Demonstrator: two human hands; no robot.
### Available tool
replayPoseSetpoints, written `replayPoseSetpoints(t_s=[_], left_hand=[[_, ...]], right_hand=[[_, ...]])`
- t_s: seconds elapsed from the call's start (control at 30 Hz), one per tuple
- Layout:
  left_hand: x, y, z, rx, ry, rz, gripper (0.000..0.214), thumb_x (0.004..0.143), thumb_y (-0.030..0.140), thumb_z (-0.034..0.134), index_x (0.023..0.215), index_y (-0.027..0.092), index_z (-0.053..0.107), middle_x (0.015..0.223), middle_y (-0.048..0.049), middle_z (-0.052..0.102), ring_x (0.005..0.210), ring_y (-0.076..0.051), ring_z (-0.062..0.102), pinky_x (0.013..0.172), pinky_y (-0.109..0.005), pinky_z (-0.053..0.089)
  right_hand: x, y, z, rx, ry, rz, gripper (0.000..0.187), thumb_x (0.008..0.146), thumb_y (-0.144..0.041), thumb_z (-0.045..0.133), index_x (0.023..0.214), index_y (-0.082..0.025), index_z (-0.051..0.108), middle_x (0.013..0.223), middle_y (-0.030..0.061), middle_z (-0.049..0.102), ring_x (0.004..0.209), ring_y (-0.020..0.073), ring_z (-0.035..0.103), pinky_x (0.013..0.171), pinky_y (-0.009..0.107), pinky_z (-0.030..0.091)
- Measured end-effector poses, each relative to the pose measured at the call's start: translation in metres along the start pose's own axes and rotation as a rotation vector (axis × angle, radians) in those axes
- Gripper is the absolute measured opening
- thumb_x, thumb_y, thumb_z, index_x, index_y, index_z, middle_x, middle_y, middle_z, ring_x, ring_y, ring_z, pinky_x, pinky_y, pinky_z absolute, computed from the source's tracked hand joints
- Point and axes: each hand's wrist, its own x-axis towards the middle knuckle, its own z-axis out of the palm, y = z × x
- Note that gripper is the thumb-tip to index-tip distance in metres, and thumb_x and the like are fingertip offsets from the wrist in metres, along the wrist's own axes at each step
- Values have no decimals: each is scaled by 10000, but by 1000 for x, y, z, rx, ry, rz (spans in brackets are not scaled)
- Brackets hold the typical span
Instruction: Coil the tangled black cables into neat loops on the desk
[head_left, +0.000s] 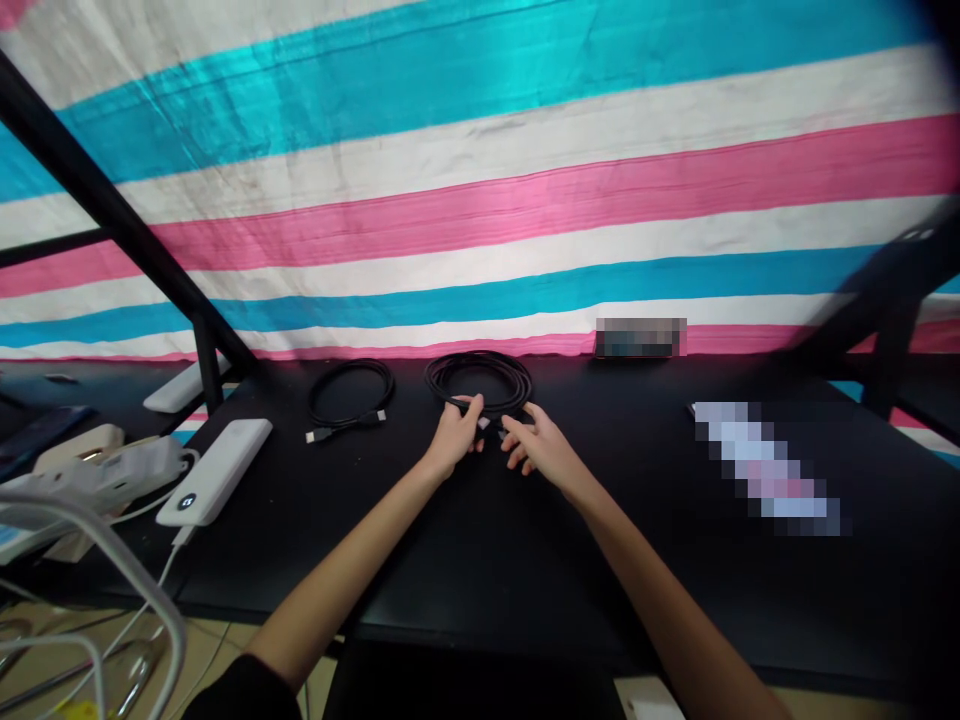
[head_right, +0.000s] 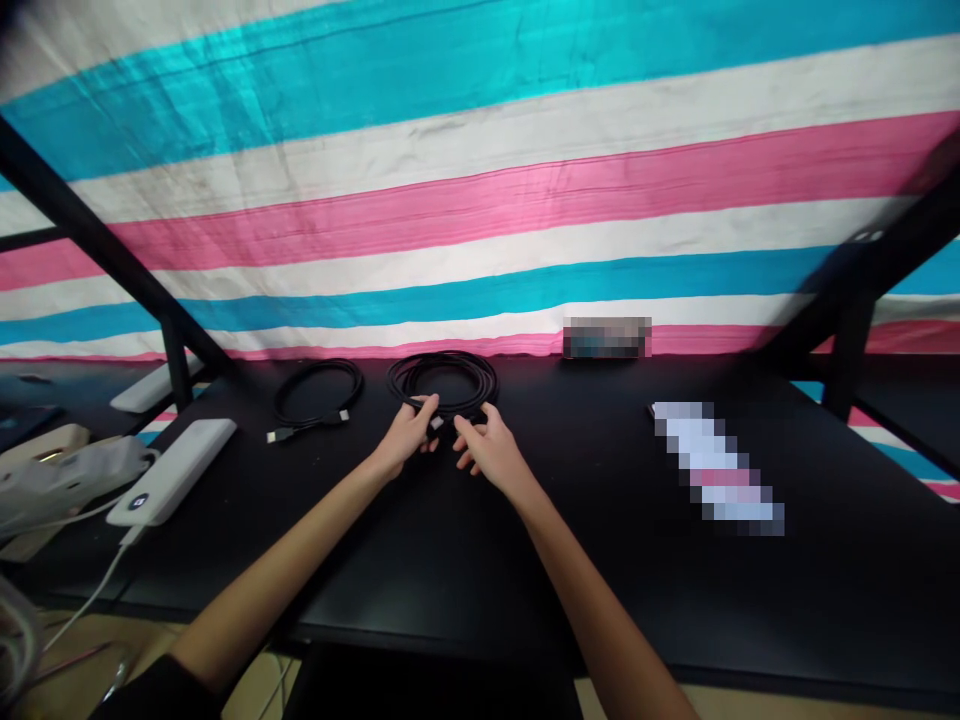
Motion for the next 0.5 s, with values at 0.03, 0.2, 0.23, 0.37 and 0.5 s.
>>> replayPoseSetpoints(t_s=[0.03,0.2,0.23,0.37,0.5], left_hand=[[0,-1,1,41,-43,-11,304,877,460,476,758,180,476,470,80,441,307,-63,433,340,-174,287],[2,-5,-3,292,-141,-7,509,870,572,405,531,195,445,364,40,433,287,-101,444,369,-222,300],[3,-5,-5,345,-134,5,529,865,587,398,513,195,451,362,35,445,297,-106,452,395,-229,318],[6,-2,-15,546,-90,47,584,858,626,363,502,194,530,432,7,560,352,-130,490,494,-257,351],[5,1,-24,701,-47,102,610,863,630,348,495,207,589,443,-15,577,476,-184,566,549,-269,342]], right_hand=[[2,1,-1,5,18,8,658,844,-355,543,1386,-109,261,628,-44,595,402,102,564,326,164,381],[6,6,-3,2,109,-54,796,784,-349,604,1428,-119,197,716,-16,651,405,100,551,337,181,385],[6,6,-3,-11,120,-69,812,770,-344,615,1432,-119,201,724,-15,656,406,98,547,342,184,389],[6,6,-3,-54,135,-93,808,754,-328,613,1432,-88,245,724,-9,662,393,85,520,361,191,396],[9,6,-6,-80,145,-113,807,784,-300,568,1466,-76,201,738,0,674,392,79,521,382,195,401]])
